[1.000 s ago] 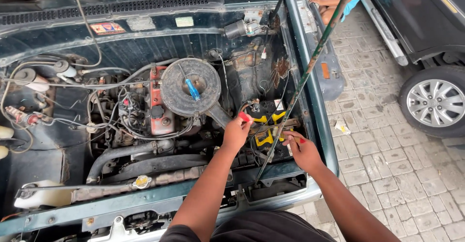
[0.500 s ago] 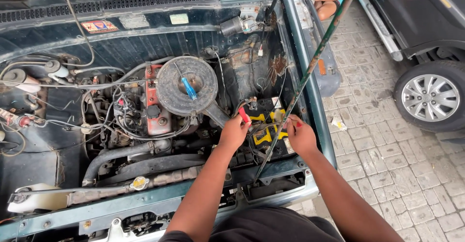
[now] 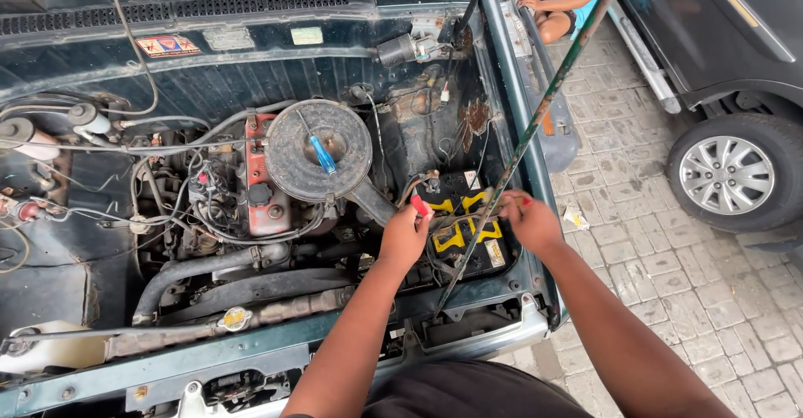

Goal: The person uses a red-handled screwdriver to work on the car's engine bay, then uses a brush to scrub the car battery terminals and surrounding area.

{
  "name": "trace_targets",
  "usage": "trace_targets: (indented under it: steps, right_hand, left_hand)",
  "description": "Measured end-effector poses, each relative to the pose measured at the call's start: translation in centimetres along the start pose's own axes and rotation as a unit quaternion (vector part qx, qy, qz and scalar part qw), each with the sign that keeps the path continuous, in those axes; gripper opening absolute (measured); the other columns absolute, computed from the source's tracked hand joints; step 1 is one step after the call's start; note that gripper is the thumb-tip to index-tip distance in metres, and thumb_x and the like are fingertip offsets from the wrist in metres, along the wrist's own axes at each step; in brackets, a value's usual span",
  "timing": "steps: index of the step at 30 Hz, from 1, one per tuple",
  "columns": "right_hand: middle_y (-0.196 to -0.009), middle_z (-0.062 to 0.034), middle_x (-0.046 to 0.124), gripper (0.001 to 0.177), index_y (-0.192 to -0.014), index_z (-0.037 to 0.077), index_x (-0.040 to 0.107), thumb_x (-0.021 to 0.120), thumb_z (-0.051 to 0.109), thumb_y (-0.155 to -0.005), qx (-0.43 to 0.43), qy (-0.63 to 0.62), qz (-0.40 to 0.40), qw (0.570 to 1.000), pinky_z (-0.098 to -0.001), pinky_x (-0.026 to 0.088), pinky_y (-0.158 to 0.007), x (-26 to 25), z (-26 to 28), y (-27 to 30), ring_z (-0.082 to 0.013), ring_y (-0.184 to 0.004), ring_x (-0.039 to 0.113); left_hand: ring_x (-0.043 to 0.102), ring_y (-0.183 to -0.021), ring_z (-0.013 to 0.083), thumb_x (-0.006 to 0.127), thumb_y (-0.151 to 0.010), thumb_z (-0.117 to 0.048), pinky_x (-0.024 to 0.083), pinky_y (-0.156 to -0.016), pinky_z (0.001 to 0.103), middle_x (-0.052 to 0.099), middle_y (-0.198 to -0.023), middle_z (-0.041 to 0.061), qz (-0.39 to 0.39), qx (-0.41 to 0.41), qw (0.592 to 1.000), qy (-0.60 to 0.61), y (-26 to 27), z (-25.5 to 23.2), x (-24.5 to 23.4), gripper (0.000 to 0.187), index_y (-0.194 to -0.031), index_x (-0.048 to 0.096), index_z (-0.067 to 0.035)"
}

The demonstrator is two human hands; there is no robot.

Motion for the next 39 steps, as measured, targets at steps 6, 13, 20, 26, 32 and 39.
trace_targets:
  steps: [6, 13, 20, 26, 32, 39]
  right_hand:
    - [-0.07, -0.0194, 0.072, 0.057, -0.078, 0.003, 0.075, 0.045, 0.044, -0.103, -0.051, 0.036, -0.005, 0.998, -0.0477, 0.06, -0.06, 0.7, -1.9, -2.1, -0.0389, -0.069, 0.072]
    - [-0.069, -0.0101, 0.072, 0.055, -0.077, 0.011, 0.069, 0.044, 0.053, -0.101, -0.078, 0.186, -0.047, 0.978, -0.0432, 0.061, -0.06, 3.1, 0.3, -0.6, -0.0285, -0.071, 0.075]
    - [-0.072, -0.0177, 0.07, 0.03, -0.078, 0.007, 0.069, 0.052, 0.024, -0.097, -0.208, -0.039, 0.007, 0.977, -0.0468, 0.06, -0.061, 4.2, 1.6, 1.9, -0.0378, -0.071, 0.071]
    - [-0.09, -0.0152, 0.078, 0.041, -0.088, 0.012, 0.076, 0.046, 0.036, -0.102, -0.193, -0.042, 0.114, 0.974, -0.0503, 0.061, -0.078, 4.0, 2.1, 4.7, -0.0387, -0.092, 0.073]
    - [-0.078, -0.0085, 0.077, 0.033, -0.101, 0.015, 0.077, 0.047, 0.029, -0.105, -0.202, -0.138, 0.09, 0.965, -0.036, 0.058, -0.07, 5.1, 1.8, 5.4, -0.0247, -0.075, 0.071]
    - [-0.066, -0.0125, 0.071, 0.032, -0.089, 0.008, 0.074, 0.051, 0.025, -0.103, -0.266, -0.061, 0.043, 0.961, -0.0374, 0.054, -0.06, 3.0, 2.9, 7.4, -0.0285, -0.061, 0.066]
  left_hand:
    - [0.074, -0.096, 0.0257, 0.056, -0.104, -0.018, 0.063, -0.08, 0.034, 0.072, -0.109, 0.013, 0.008, -0.015, 1.0, 0.02, 0.8, -2.1, -2.0, 0.028, -0.123, 0.069, -0.001]
    - [0.074, -0.094, 0.0288, 0.06, -0.103, -0.016, 0.065, -0.078, 0.036, 0.071, -0.105, 0.012, -0.025, 0.057, 0.998, -0.025, -0.4, 2.7, 0.8, 0.023, -0.119, 0.071, -0.005]
    - [0.073, -0.102, 0.0311, 0.057, -0.103, -0.014, 0.064, -0.085, 0.039, 0.07, -0.107, 0.019, -0.013, -0.08, 0.996, 0.025, 2.0, 2.7, -1.8, 0.024, -0.12, 0.067, 0.0]
    - [0.072, -0.1, 0.0259, 0.057, -0.105, -0.018, 0.062, -0.082, 0.035, 0.07, -0.105, 0.011, 0.005, -0.117, 0.99, 0.085, 4.2, 4.7, -1.3, 0.018, -0.116, 0.069, -0.01]
    - [0.072, -0.106, 0.0317, 0.056, -0.105, -0.015, 0.061, -0.087, 0.041, 0.071, -0.11, 0.02, 0.03, -0.109, 0.987, 0.117, 6.6, 2.7, -3.7, 0.02, -0.117, 0.066, -0.003]
    - [0.074, -0.101, 0.0284, 0.058, -0.104, -0.012, 0.062, -0.085, 0.038, 0.074, -0.108, 0.017, 0.021, -0.085, 0.993, 0.078, 8.9, 2.2, -4.8, 0.016, -0.115, 0.068, -0.005]
Point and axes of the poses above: each hand's wrist, its own y-axis away from the middle knuckle, its own x-axis out of the palm, z = x × y, the point moved 5 cm from there along -y, towards the middle knuckle
